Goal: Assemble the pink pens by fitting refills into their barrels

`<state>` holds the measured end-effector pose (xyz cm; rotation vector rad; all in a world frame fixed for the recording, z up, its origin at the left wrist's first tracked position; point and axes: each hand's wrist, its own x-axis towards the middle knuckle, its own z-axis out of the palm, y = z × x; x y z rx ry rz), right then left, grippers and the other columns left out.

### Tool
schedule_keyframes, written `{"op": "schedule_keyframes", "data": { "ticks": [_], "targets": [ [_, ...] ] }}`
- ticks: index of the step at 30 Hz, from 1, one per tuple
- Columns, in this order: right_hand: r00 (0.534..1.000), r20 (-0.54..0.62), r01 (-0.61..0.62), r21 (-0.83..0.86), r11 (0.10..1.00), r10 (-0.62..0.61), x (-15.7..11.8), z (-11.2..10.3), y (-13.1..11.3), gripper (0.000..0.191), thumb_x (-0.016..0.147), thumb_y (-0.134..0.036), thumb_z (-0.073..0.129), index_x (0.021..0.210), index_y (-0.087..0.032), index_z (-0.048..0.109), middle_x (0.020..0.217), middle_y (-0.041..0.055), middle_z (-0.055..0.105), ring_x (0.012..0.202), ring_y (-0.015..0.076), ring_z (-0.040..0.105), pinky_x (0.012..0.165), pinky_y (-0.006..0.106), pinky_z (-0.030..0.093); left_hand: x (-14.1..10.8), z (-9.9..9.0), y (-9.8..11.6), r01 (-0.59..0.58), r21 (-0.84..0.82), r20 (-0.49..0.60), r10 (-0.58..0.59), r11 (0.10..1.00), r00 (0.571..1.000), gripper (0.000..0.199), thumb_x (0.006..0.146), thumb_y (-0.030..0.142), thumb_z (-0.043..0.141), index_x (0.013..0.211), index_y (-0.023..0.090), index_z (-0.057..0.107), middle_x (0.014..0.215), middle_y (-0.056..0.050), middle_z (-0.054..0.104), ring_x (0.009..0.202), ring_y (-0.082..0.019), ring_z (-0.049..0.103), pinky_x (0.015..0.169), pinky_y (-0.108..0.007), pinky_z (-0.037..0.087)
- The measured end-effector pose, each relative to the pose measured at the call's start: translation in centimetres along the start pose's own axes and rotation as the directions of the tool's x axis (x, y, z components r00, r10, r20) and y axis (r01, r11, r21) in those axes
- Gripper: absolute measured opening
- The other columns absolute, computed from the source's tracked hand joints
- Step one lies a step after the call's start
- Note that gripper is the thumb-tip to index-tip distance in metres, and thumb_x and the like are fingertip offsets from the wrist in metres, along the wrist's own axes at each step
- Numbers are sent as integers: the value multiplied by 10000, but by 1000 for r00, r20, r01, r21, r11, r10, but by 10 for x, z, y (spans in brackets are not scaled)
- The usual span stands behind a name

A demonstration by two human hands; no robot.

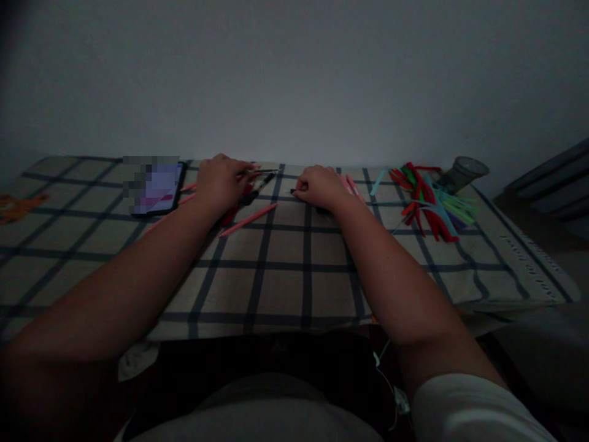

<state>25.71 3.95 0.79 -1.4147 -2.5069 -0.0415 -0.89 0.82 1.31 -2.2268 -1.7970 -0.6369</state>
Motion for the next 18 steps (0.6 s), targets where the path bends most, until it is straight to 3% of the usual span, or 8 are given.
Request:
{"op": "schedule_keyframes", "data": {
  "ticks": [9,18],
  "targets": [
    [1000,11,16,-14,1000,-16,0,0,1,202,931,-338,715,933,-230,885,978,88,819,914,260,689,813,384,463,1,6,-4,16,0,26,-16,1000,1000,426,1079,397,516,1351,287,824,1180,-170,810,1228,-383,633,1039,-520,447],
    [999,33,-19,-5,1000,19,-1,-1,-1,174,910,-308,727,890,-223,879,938,86,818,853,261,709,801,393,482,0,5,-4,7,-6,19,-6,1000,1000,414,1083,377,511,1314,266,837,1175,-176,808,1207,-362,637,1012,-500,457]
  ]
}}
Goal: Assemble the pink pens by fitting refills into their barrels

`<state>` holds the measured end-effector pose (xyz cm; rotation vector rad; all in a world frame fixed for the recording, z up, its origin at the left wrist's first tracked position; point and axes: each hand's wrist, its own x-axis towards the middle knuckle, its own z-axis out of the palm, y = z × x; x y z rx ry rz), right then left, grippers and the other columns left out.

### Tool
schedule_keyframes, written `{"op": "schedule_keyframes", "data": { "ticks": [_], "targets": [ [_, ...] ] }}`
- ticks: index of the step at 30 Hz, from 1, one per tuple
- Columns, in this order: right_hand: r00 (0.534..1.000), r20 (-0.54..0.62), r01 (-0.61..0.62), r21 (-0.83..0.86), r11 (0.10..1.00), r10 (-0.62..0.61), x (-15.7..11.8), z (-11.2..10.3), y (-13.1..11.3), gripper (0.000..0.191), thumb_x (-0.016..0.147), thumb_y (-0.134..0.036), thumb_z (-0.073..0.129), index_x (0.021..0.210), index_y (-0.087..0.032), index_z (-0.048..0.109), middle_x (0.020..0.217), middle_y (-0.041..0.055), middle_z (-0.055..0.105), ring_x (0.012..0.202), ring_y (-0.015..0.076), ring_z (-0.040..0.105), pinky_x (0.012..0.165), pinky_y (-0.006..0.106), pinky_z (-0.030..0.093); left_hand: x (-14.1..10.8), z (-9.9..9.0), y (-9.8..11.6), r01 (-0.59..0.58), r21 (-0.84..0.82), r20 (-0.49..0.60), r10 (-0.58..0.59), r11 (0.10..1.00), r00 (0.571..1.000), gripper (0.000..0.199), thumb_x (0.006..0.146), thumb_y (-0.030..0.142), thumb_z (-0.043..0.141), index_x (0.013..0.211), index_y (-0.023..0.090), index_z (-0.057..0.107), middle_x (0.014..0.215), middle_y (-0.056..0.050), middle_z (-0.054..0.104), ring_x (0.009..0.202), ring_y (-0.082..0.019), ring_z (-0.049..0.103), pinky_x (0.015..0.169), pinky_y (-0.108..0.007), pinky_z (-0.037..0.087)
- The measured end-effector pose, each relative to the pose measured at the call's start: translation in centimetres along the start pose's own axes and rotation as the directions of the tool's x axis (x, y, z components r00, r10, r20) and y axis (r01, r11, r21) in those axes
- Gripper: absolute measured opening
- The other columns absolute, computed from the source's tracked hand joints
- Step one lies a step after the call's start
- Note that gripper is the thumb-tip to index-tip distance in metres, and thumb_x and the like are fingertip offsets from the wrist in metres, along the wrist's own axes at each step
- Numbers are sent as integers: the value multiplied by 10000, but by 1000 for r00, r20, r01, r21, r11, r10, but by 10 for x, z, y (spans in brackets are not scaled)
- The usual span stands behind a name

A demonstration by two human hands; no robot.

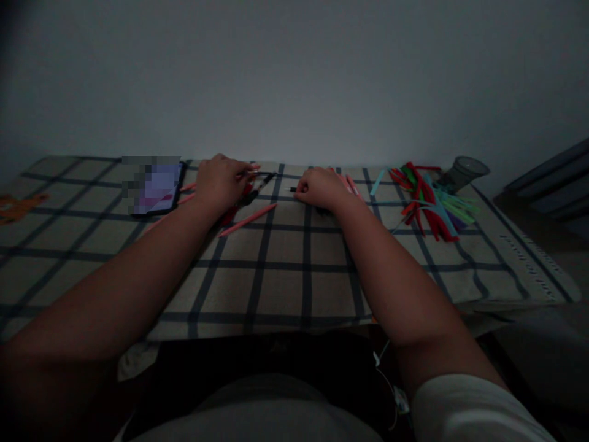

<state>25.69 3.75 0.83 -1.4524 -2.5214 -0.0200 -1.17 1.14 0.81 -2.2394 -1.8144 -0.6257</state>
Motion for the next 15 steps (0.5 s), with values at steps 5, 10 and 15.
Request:
{"op": "schedule_keyframes", "data": {
  "ticks": [5,10,15],
  "targets": [
    [999,3,36,-9,999,-36,1,1,1,180,905,-296,718,906,-225,883,956,86,818,862,253,694,774,381,481,1,3,-1,-11,-4,-17,10,1000,1000,412,1071,368,512,1281,256,848,1131,-176,807,1182,-366,634,1000,-508,460],
    [996,-12,84,7,996,-84,2,2,2,177,911,-275,699,909,-217,866,999,102,810,964,279,688,863,398,492,1,2,-1,5,9,8,-5,1000,1000,408,1074,380,515,1299,285,841,1135,-164,811,1207,-372,627,1010,-521,460],
    [986,-129,116,74,990,-106,4,4,5,197,927,-282,664,970,-208,842,1035,117,801,1051,307,660,962,438,483,0,-6,5,27,55,102,-33,998,994,393,1098,352,518,1339,289,822,1268,-168,796,1264,-364,624,1044,-515,451]
  ]
}}
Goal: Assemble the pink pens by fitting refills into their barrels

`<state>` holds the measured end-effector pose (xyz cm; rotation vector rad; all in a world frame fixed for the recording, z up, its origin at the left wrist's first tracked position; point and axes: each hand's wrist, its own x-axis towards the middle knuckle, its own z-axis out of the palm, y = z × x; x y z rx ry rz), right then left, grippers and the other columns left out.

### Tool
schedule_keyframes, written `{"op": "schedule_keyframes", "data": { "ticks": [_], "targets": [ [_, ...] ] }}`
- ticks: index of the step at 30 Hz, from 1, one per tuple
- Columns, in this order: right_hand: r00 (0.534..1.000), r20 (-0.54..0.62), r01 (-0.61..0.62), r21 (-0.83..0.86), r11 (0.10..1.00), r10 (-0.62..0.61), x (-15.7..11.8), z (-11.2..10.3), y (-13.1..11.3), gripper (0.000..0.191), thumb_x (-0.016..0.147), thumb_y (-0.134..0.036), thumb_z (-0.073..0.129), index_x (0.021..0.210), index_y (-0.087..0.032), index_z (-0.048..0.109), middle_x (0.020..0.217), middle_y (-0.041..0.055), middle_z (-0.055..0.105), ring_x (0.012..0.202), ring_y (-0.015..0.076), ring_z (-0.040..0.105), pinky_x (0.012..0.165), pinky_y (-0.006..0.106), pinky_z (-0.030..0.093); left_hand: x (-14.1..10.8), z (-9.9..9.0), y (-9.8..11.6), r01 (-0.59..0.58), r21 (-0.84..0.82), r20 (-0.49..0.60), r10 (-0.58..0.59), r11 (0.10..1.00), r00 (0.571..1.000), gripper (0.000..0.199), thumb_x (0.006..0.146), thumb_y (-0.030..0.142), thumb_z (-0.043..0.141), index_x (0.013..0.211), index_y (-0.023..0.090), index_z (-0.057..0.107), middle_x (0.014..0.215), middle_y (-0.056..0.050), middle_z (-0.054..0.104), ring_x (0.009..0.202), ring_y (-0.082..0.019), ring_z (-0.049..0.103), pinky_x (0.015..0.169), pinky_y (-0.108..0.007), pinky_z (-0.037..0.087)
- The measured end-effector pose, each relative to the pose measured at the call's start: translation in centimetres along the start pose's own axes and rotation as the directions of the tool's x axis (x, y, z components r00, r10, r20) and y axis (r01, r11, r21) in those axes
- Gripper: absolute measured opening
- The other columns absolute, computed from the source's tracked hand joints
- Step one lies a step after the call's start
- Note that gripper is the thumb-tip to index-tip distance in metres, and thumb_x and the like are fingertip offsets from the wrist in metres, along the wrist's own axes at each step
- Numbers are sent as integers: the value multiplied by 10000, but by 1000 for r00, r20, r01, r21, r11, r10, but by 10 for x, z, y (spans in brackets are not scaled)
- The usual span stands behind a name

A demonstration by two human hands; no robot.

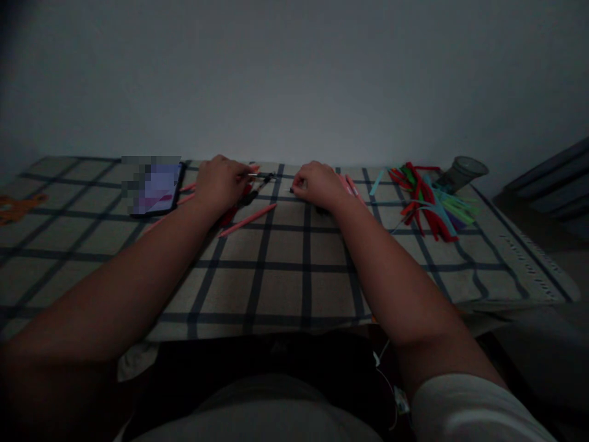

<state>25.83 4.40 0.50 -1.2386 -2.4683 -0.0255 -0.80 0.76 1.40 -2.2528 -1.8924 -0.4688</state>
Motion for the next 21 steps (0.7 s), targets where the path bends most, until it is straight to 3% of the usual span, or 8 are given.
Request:
{"op": "schedule_keyframes", "data": {
  "ticks": [6,21],
  "targets": [
    [998,-63,18,69,997,-13,0,0,0,208,953,-306,645,1010,-219,825,1057,125,793,1054,314,633,947,431,471,1,4,-2,-55,-2,-37,55,998,998,399,1094,341,505,1308,299,839,1232,-156,820,1206,-356,651,1012,-516,472],
    [999,-20,39,143,989,-37,-1,-4,-10,224,943,-285,639,1011,-206,837,1071,126,789,1048,294,624,952,423,466,0,8,0,-136,-35,-87,132,990,987,353,1057,262,551,1259,280,839,1209,-125,824,1209,-322,601,1033,-467,434]
  ]
}}
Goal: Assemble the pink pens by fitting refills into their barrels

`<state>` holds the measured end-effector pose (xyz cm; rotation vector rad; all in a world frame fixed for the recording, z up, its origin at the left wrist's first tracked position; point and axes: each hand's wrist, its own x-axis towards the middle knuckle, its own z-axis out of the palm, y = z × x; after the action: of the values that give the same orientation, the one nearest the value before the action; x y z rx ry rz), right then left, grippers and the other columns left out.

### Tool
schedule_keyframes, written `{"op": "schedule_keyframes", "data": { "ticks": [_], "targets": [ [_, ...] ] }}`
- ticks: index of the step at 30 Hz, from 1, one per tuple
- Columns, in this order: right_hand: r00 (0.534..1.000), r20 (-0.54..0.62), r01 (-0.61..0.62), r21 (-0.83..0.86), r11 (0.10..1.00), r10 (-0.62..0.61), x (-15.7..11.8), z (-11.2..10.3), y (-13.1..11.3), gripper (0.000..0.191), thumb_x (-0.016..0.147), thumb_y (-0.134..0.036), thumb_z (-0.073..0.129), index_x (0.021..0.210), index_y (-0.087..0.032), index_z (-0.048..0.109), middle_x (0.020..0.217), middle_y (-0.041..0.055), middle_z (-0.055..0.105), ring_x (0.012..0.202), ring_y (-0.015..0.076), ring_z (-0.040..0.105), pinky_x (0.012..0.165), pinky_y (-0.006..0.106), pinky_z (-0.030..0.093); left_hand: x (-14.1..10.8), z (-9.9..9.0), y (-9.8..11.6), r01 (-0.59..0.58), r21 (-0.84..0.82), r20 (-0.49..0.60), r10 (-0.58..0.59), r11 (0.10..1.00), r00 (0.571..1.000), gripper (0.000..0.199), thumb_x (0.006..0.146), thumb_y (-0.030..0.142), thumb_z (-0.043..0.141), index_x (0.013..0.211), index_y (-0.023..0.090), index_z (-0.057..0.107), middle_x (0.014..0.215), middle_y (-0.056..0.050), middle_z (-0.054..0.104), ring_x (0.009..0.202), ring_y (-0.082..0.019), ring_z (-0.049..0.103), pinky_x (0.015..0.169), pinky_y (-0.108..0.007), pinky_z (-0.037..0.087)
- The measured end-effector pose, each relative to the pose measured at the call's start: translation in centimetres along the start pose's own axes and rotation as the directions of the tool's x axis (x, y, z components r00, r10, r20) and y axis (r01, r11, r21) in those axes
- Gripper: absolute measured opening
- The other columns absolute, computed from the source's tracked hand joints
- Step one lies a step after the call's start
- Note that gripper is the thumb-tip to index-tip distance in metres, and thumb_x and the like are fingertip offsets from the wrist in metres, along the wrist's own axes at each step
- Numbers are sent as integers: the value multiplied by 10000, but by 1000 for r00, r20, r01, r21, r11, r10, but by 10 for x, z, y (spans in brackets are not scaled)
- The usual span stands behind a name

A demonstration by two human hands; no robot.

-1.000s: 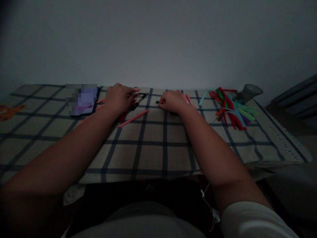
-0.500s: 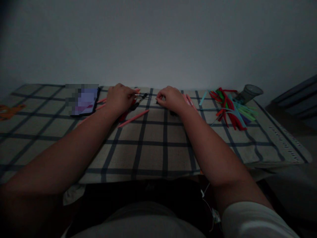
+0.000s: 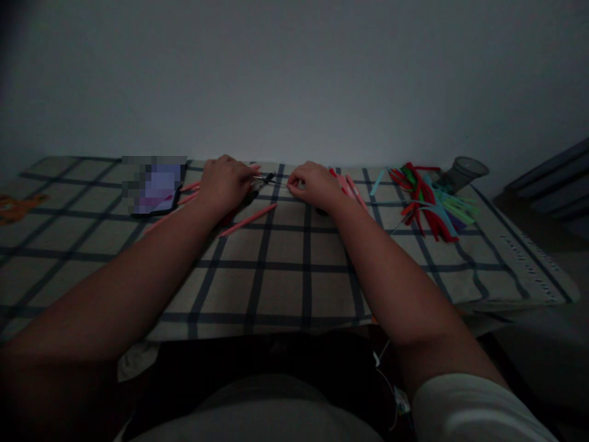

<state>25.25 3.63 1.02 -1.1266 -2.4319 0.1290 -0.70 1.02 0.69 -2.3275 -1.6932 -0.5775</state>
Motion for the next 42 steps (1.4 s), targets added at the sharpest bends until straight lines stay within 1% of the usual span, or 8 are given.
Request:
{"op": "schedule_keyframes", "data": {
  "ticks": [6,13,18,24,27,30,33,42],
  "targets": [
    [1000,-6,8,-2,1000,-8,0,0,-1,203,933,-250,649,1001,-197,832,1055,132,788,1026,293,633,951,425,478,-1,-3,3,22,-1,43,-22,1000,999,392,1077,271,515,1319,285,823,1285,-118,808,1283,-350,603,1079,-500,418],
    [1000,-13,22,8,1000,-22,1,3,5,180,941,-276,673,990,-218,837,1058,127,798,1069,313,648,983,447,484,-1,-3,5,39,-21,79,-37,999,996,426,1092,291,477,1350,240,813,1322,-140,787,1327,-357,573,1124,-502,388],
    [1000,-19,0,-20,1000,0,1,2,6,181,931,-274,675,994,-214,834,1049,130,800,1049,312,646,966,441,487,-2,-4,6,42,-15,69,-40,999,997,434,1081,276,478,1356,233,810,1308,-138,791,1311,-338,564,1117,-481,385],
    [1000,-19,-5,-54,999,4,1,3,6,176,916,-247,667,974,-211,828,1032,128,802,1020,306,643,945,426,486,-1,-7,6,43,-3,80,-43,999,996,443,1074,279,476,1382,274,795,1325,-113,791,1325,-346,575,1114,-490,388],
    [1000,-29,-6,-55,998,4,1,3,6,183,914,-241,661,971,-210,832,1035,124,806,1030,307,647,952,428,485,-1,-6,6,45,-10,83,-44,999,996,445,1076,277,473,1378,266,801,1329,-126,788,1333,-355,567,1118,-498,382],
    [1000,-29,-6,-50,999,4,1,3,5,191,916,-239,657,980,-206,835,1046,120,810,1033,302,658,960,427,486,-1,-4,5,35,-16,60,-34,999,998,435,1077,273,480,1358,254,813,1306,-132,796,1310,-353,573,1104,-496,387],
    [1000,-24,-4,-49,999,3,1,3,3,188,919,-238,661,985,-201,833,1051,119,814,1033,296,668,971,425,490,-2,-3,5,19,-16,40,-18,1000,999,417,1081,275,491,1337,270,820,1300,-124,805,1277,-347,585,1073,-493,401],
    [999,-27,-23,-62,998,22,1,4,5,175,916,-262,683,980,-217,840,1036,114,816,1034,302,678,976,441,501,-3,-8,10,16,-17,53,-16,1000,998,375,1081,257,539,1323,273,825,1281,-119,806,1260,-331,582,1071,-472,402]
  ]
}}
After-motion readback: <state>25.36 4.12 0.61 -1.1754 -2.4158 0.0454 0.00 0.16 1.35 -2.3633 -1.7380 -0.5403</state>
